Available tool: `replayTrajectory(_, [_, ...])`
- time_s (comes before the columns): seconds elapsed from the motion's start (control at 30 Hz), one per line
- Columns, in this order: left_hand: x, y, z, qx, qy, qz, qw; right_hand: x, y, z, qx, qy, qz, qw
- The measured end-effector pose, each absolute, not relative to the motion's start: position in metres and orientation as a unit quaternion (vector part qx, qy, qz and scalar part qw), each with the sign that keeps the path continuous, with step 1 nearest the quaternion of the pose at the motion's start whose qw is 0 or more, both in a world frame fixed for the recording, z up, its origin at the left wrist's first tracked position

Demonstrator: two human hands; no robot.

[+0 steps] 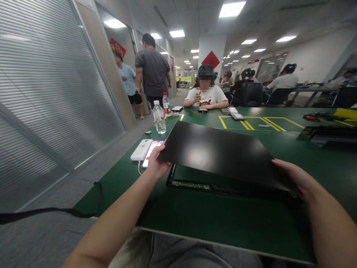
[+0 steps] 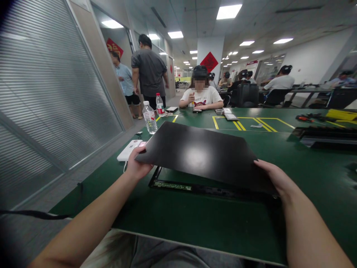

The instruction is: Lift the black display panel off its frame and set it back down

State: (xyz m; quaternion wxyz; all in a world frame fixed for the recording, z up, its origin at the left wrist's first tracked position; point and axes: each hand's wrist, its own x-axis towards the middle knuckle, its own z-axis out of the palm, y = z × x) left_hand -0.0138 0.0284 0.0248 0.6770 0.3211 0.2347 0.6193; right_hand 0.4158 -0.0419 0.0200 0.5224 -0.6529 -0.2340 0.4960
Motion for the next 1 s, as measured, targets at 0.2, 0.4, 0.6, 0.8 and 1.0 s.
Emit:
replayTrajectory(0.2, [-0.013,0.023,0.032,0.392,0.217,0.624,0.640,0.419,-0.033,0.005,-0.664,-0.270,0.474,0.512])
replayTrajectory(0.4, [-0.012,0.024,0.029,0.410,0.230,0.613,0.635,0.425,-0.030,0.006,-0.681,-0.261,0.407,0.551])
replayTrajectory(0.6, [-0.009,0.024,0.024,0.405,0.244,0.604,0.641,0.422,-0.032,0.012,-0.685,-0.242,0.406,0.555])
replayTrajectory(0.8, [-0.007,0.021,0.023,0.417,0.242,0.592,0.646,0.426,-0.032,0.009,-0.686,-0.245,0.366,0.579])
replayTrajectory(1.0, [-0.005,0.022,0.019,0.420,0.244,0.577,0.656,0.433,-0.028,0.004,-0.673,-0.238,0.374,0.592])
